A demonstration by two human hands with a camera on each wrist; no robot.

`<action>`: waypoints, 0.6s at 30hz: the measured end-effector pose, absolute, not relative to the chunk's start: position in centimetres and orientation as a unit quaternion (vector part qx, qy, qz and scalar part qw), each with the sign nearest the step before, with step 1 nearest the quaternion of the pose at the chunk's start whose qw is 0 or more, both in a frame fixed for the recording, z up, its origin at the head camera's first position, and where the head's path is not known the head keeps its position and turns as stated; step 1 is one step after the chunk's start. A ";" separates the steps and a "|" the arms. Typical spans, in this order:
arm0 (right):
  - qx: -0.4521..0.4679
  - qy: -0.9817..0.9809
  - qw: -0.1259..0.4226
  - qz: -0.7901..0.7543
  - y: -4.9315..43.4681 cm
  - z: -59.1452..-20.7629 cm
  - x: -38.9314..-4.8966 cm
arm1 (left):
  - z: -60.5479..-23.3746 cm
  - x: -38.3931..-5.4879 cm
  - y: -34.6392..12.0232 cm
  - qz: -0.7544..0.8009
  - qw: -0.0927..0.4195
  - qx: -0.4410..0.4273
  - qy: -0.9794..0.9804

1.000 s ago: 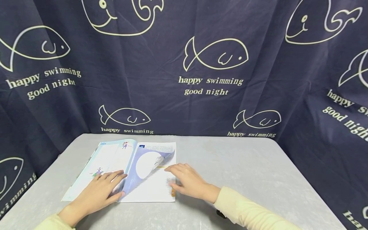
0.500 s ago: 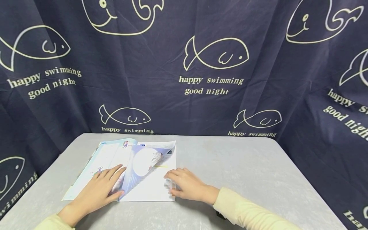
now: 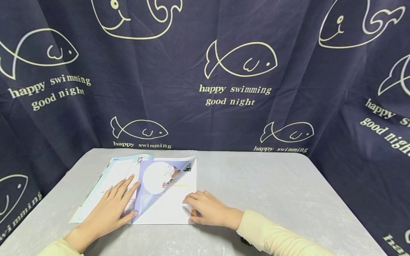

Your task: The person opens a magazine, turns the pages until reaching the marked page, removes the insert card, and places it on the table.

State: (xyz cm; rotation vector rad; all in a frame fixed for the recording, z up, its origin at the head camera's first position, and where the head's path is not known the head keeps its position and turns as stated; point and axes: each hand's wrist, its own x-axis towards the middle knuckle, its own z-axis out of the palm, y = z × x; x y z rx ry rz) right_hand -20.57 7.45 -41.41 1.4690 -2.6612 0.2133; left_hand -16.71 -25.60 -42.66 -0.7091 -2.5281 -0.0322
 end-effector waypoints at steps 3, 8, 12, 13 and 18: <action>0.479 -0.875 0.040 0.064 7.5 -41.4 -20.6 | -42.7 -16.7 -25.6 -0.016 0.253 -0.267 -0.930; 0.485 -0.872 0.036 0.059 7.5 -41.6 -20.6 | -42.8 -16.6 -25.5 -0.015 0.251 -0.274 -0.928; 0.488 -0.870 0.033 0.058 7.4 -41.8 -20.6 | -42.9 -16.6 -25.5 -0.011 0.250 -0.280 -0.927; 0.487 -0.871 0.031 0.057 7.4 -41.8 -20.6 | -43.0 -16.5 -25.4 -0.011 0.249 -0.282 -0.927; 0.487 -0.871 0.029 0.056 7.4 -41.8 -20.6 | -43.1 -16.5 -25.4 -0.012 0.236 -0.283 -0.929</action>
